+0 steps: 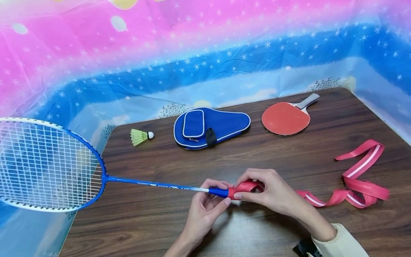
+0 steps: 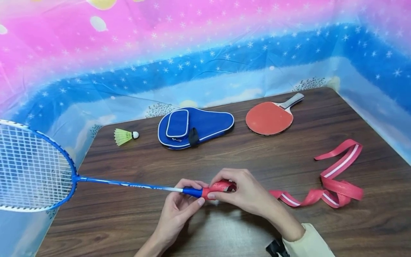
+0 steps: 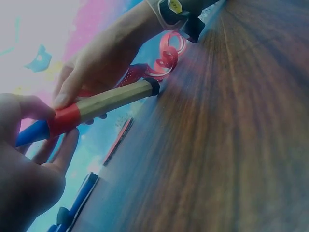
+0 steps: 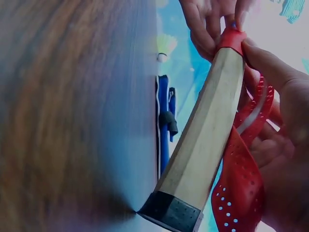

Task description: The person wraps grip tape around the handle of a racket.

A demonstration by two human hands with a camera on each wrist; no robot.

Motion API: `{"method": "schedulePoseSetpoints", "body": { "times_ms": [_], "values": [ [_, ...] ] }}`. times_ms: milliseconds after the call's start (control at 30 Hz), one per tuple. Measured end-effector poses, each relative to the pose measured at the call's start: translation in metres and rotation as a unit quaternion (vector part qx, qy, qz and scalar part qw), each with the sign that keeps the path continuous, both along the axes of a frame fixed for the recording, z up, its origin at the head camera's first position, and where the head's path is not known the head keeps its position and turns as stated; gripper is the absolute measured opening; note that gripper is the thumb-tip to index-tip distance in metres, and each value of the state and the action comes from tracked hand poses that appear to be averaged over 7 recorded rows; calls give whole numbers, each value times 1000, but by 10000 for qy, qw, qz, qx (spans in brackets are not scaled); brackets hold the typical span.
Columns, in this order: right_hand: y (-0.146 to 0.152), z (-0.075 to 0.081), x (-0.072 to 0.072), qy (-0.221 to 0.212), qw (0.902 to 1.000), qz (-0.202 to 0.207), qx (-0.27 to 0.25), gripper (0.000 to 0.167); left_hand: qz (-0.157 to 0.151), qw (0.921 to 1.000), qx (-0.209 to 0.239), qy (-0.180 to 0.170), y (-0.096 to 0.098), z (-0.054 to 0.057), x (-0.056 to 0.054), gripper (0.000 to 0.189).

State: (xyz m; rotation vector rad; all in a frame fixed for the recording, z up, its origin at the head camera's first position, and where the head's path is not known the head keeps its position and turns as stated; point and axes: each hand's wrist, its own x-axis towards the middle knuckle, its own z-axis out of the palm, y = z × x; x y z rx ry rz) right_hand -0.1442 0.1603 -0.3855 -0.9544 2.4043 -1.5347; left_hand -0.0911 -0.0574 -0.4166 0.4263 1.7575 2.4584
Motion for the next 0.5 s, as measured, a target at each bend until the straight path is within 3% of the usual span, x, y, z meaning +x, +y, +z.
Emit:
{"method": "schedulePoseSetpoints", "body": {
  "times_ms": [300,500],
  "values": [
    [-3,-3,-1,152,9997,206,4,24,-147,9986,-167,-485,1,1,1,46],
    [-1,-6,0,53,9996,262,-15,24,-434,9973,216,-552,4,2,3,46]
  ]
}}
